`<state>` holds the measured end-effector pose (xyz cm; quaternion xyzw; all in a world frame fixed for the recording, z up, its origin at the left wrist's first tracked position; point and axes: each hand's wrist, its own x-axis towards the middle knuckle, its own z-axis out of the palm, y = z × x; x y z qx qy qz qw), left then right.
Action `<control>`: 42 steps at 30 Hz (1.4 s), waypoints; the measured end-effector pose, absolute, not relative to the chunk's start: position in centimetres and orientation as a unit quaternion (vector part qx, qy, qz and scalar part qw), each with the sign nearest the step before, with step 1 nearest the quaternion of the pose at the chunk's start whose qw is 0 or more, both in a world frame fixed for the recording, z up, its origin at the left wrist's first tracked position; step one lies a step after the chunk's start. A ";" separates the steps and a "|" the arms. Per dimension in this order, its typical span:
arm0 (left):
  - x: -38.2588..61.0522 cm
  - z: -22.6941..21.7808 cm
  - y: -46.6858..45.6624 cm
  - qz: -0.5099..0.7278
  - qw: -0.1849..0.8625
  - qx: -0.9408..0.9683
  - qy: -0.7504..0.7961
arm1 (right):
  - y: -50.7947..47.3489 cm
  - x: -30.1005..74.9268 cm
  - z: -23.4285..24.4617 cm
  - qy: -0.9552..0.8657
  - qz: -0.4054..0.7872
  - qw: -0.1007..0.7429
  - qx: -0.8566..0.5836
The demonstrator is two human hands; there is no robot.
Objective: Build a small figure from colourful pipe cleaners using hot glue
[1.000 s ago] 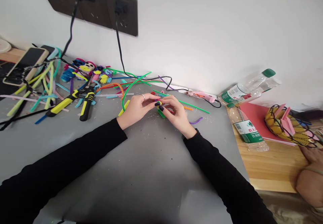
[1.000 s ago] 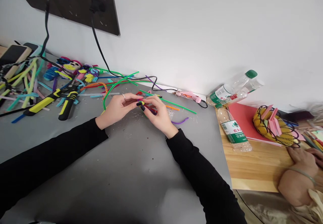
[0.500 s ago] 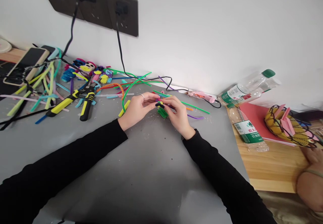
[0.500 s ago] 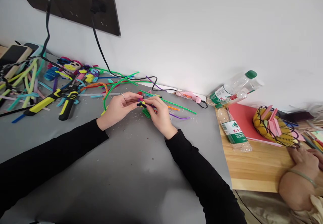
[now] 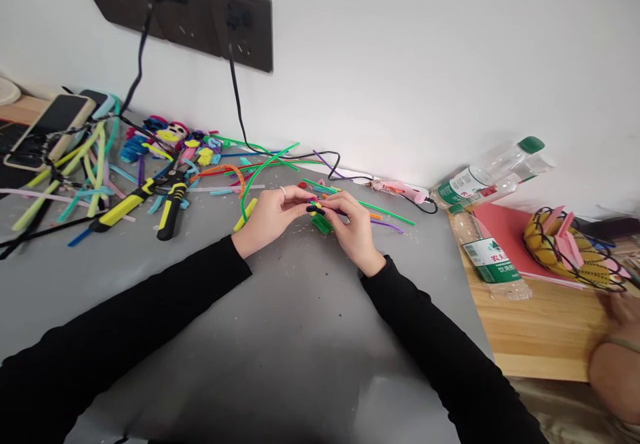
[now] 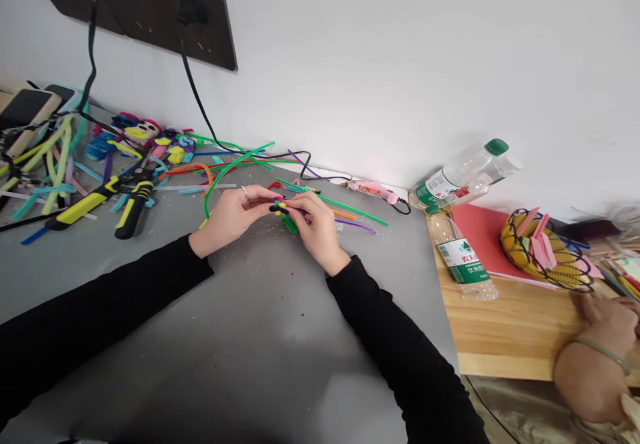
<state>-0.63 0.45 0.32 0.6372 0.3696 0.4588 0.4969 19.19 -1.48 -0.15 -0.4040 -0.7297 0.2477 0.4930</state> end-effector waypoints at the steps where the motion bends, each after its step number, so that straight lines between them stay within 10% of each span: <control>1: -0.6 0.3 0.5 0.459 0.495 0.638 0.371 | -1.5 19.2 -0.1 -0.728 0.251 0.493 -0.405; 42: -0.4 0.6 1.2 0.477 0.646 0.493 0.334 | -1.5 18.8 0.6 -0.657 0.344 0.521 -0.423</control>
